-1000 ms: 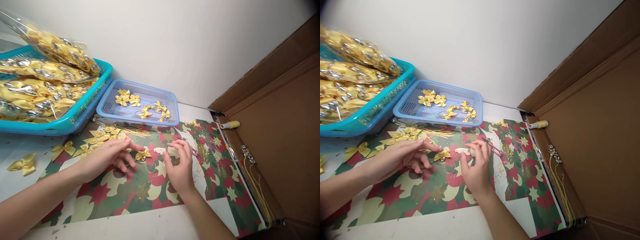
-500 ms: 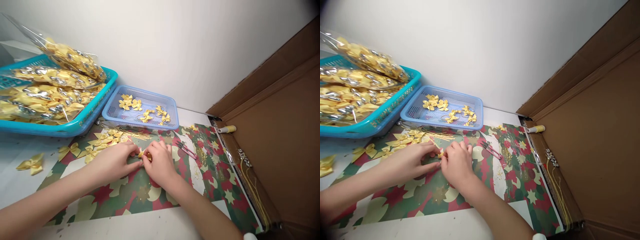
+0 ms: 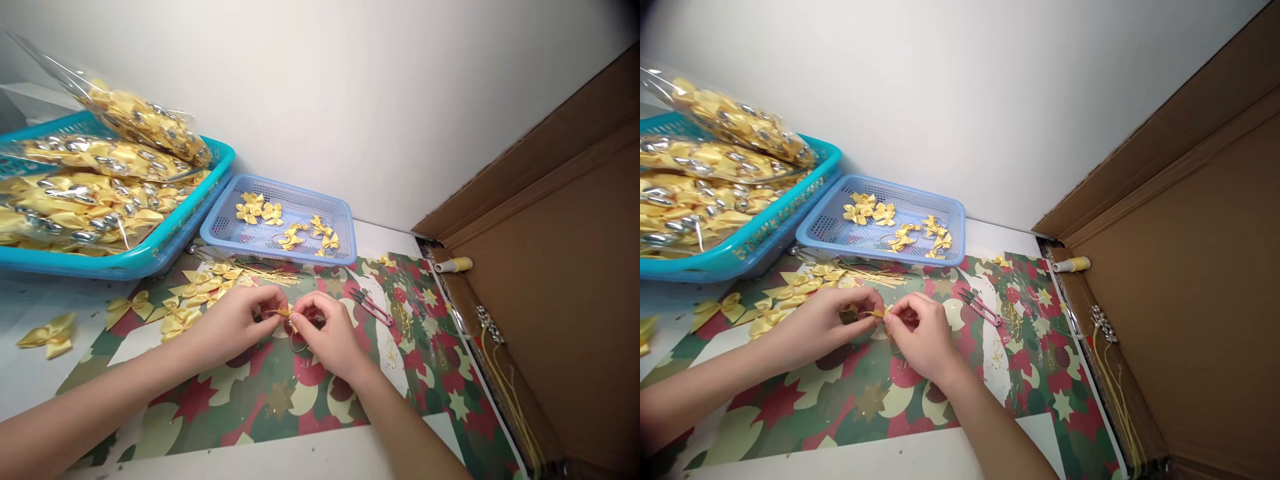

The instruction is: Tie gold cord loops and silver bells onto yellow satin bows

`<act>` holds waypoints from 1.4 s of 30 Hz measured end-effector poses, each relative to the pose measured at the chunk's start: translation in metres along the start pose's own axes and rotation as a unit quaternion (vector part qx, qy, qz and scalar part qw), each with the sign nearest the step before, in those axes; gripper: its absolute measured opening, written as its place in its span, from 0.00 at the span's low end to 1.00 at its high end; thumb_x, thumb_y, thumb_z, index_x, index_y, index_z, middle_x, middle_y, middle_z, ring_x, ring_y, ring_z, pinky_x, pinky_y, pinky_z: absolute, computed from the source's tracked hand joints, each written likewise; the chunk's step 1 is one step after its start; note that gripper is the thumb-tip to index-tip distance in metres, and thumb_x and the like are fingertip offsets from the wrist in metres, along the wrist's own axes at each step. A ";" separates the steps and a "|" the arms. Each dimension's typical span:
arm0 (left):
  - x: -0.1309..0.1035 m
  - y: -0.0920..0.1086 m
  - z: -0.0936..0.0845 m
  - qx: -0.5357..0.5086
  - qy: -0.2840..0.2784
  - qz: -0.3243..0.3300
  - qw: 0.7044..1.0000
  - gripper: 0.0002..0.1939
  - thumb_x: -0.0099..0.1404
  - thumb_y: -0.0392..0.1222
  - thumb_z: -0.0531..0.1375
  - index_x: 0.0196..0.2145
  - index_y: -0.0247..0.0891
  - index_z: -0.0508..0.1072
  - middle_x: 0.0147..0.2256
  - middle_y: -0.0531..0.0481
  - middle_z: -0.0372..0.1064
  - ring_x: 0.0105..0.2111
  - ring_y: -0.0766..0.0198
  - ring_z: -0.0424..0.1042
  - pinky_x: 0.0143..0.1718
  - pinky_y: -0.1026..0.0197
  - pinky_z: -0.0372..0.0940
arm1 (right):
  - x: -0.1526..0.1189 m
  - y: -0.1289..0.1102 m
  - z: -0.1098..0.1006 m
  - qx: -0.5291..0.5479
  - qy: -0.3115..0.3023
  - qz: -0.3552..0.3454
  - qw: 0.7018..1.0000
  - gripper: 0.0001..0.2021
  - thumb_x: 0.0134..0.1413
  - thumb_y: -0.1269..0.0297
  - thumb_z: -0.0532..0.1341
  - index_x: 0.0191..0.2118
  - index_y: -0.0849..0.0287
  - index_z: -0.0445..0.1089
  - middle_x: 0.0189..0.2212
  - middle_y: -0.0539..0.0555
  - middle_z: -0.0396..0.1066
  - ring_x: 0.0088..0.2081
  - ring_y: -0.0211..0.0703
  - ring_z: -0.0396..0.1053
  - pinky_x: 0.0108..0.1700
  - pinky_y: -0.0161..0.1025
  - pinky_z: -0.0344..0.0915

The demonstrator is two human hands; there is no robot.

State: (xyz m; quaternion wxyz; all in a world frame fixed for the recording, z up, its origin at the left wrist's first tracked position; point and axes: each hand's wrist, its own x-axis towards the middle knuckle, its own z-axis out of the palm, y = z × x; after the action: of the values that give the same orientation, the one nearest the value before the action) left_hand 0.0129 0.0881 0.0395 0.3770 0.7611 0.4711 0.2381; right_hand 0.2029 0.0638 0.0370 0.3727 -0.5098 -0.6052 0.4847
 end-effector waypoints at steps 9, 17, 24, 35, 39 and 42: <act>0.000 -0.008 -0.001 -0.026 0.018 0.041 0.999 0.13 0.61 0.40 0.57 0.32 0.44 0.83 0.33 0.52 0.83 0.32 0.58 0.80 0.34 0.62 0.71 | -0.001 0.002 -0.006 -0.028 -0.006 -0.085 0.996 0.07 0.56 0.70 0.61 0.28 0.56 0.65 0.36 0.53 0.71 0.40 0.43 0.70 0.42 0.40 0.68; 0.001 -0.009 0.001 -0.121 0.129 -0.055 0.983 0.09 0.57 0.49 0.66 0.29 0.43 0.83 0.31 0.50 0.82 0.31 0.57 0.80 0.34 0.61 0.74 | -0.008 -0.004 -0.013 -0.162 -0.135 -0.057 0.976 0.06 0.66 0.68 0.56 0.34 0.55 0.63 0.53 0.57 0.63 0.64 0.47 0.55 0.62 0.50 0.59; 0.002 -0.006 0.001 -0.252 0.235 -0.116 0.932 0.12 0.52 0.48 0.71 0.29 0.40 0.75 0.27 0.51 0.77 0.28 0.59 0.77 0.30 0.60 0.76 | -0.009 -0.006 -0.022 -0.105 -0.194 -0.074 0.972 0.06 0.59 0.64 0.63 0.31 0.55 0.68 0.66 0.57 0.59 0.70 0.55 0.50 0.63 0.56 0.60; -0.004 -0.007 0.011 -0.243 0.189 -0.069 0.949 0.10 0.58 0.47 0.69 0.33 0.39 0.77 0.30 0.50 0.76 0.29 0.61 0.76 0.31 0.62 0.73 | 0.003 0.005 -0.036 0.049 -0.201 -0.097 0.974 0.23 0.57 0.47 0.60 0.16 0.54 0.63 0.23 0.52 0.70 0.29 0.45 0.68 0.40 0.45 0.67; -0.004 -0.004 0.007 -0.196 0.250 -0.035 0.948 0.06 0.59 0.44 0.67 0.31 0.41 0.76 0.32 0.51 0.75 0.30 0.62 0.75 0.31 0.63 0.72 | 0.003 0.004 -0.037 -0.101 -0.077 -0.142 0.982 0.16 0.54 0.59 0.61 0.19 0.56 0.61 0.34 0.55 0.71 0.41 0.49 0.66 0.46 0.47 0.64; -0.005 -0.003 0.004 -0.127 0.282 0.016 0.951 0.02 0.60 0.39 0.64 0.29 0.41 0.76 0.31 0.51 0.74 0.32 0.62 0.74 0.32 0.63 0.71 | 0.002 0.003 -0.034 -0.156 -0.026 -0.162 0.974 0.15 0.50 0.63 0.62 0.18 0.55 0.58 0.33 0.54 0.70 0.41 0.48 0.65 0.46 0.47 0.64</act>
State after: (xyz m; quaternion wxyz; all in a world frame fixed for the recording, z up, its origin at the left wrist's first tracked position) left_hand 0.0121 0.0827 0.0351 0.3183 0.6163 0.5120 0.5067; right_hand 0.2358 0.0727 0.0423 0.3460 -0.4442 -0.7572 0.3310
